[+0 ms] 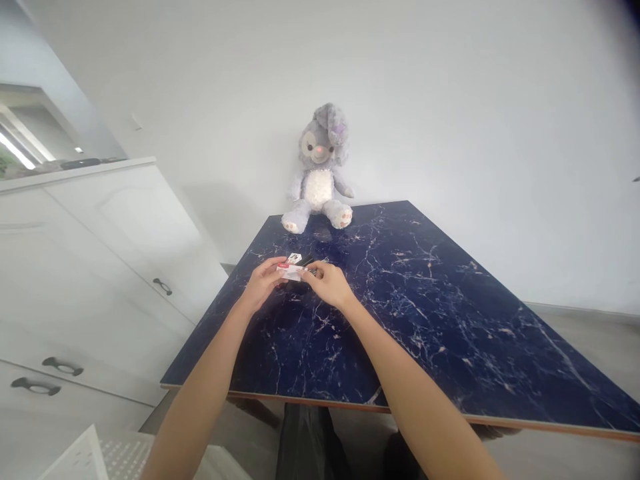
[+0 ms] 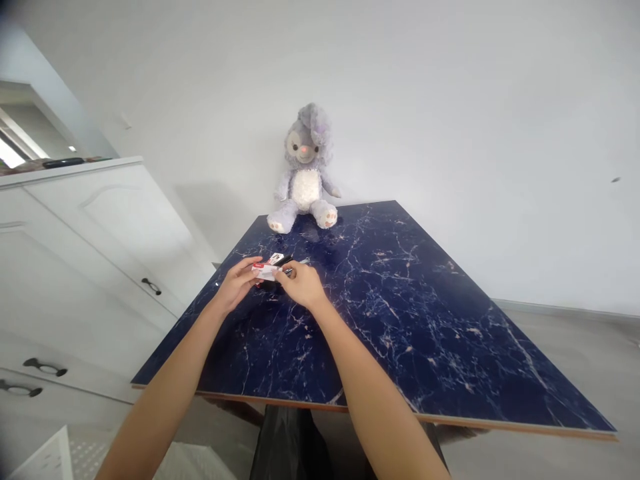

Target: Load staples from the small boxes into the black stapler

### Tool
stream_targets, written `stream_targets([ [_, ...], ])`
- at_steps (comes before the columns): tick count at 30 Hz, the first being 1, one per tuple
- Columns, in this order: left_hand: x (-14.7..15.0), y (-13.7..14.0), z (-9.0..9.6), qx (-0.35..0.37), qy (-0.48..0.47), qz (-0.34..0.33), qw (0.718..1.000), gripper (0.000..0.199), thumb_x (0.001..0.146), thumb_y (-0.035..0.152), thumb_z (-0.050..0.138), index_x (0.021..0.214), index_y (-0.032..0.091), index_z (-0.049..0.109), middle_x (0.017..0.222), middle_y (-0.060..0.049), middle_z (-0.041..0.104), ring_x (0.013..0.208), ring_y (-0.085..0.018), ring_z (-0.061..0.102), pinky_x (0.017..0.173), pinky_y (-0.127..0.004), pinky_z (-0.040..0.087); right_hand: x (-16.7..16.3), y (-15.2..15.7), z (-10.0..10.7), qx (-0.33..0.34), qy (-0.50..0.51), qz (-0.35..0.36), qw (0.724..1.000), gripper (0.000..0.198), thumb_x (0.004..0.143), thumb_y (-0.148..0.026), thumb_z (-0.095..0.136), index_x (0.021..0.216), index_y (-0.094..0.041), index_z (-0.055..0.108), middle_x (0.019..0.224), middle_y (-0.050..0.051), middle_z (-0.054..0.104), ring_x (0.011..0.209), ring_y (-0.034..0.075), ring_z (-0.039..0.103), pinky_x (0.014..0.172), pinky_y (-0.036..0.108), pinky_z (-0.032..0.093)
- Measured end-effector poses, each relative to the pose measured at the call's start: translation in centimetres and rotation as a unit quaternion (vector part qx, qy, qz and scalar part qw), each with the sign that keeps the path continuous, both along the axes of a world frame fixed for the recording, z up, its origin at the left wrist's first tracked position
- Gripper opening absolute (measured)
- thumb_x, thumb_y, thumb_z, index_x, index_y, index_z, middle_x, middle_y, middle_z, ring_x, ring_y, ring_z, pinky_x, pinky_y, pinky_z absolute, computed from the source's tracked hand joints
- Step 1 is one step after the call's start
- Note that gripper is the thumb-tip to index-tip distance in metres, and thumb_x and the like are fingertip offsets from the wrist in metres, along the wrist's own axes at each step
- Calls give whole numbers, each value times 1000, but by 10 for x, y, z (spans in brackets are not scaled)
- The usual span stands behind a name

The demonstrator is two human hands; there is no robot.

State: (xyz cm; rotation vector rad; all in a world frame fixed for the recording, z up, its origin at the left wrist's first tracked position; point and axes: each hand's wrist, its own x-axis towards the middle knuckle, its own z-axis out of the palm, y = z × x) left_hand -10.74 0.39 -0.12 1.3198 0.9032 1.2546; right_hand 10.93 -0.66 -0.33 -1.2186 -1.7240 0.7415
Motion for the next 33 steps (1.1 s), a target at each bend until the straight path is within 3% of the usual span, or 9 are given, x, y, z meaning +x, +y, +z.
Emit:
stream_targets([
  [5,1,2,-1,-34,-34,1,999,34,74,25,80,106,17,73,107,-8,74,88,-17,68,73,-26,53,-1,3,-4,-8,48,34,998,28,88,-31,49,102,-22,72,71,-2,66,63,14,55,65,25,39],
  [8,0,4,-2,-43,-40,13,998,41,74,26,81,112,17,70,107,-8,73,84,-16,68,73,-26,53,-2,0,-4,18,63,7,998,30,85,-25,49,108,-22,69,64,-4,61,59,14,53,64,24,40],
  [12,1,5,-4,-27,-26,41,998,41,75,28,82,110,20,62,100,-4,74,80,-14,68,76,-26,54,-6,-8,-1,68,16,-31,997,21,84,-25,52,93,-23,71,61,-3,59,57,13,50,64,25,37],
  [15,3,3,-4,-7,-6,39,999,40,75,29,82,106,22,58,102,-3,74,86,-15,69,81,-27,54,-9,-8,-2,17,33,-43,998,22,85,-39,59,86,-22,73,60,-3,60,56,13,51,61,25,36],
  [18,8,-2,-2,5,-6,6,1000,37,78,32,80,107,22,59,109,-5,73,97,-17,69,87,-30,54,-10,-3,-6,-43,101,-11,994,32,83,-50,61,86,-20,73,62,-2,61,55,13,51,58,25,36],
  [24,19,-9,-1,12,36,-29,999,31,79,30,78,106,21,67,112,-6,70,99,-20,67,85,-31,54,-12,10,-19,-99,218,45,970,32,83,-46,60,84,-16,70,69,1,67,60,12,55,61,24,41],
  [29,24,-11,-4,22,60,-49,997,47,77,29,79,120,24,63,120,-7,67,105,-22,66,89,-36,54,-11,11,-24,-100,196,39,975,30,81,-45,61,84,-17,68,65,-2,62,56,11,51,59,24,39],
  [33,25,-9,-8,46,118,-27,992,39,72,29,83,107,20,69,111,-7,71,105,-23,67,99,-40,49,-8,9,-21,-94,120,-4,988,31,78,-45,66,93,-18,65,63,-5,58,56,12,51,58,24,37],
])
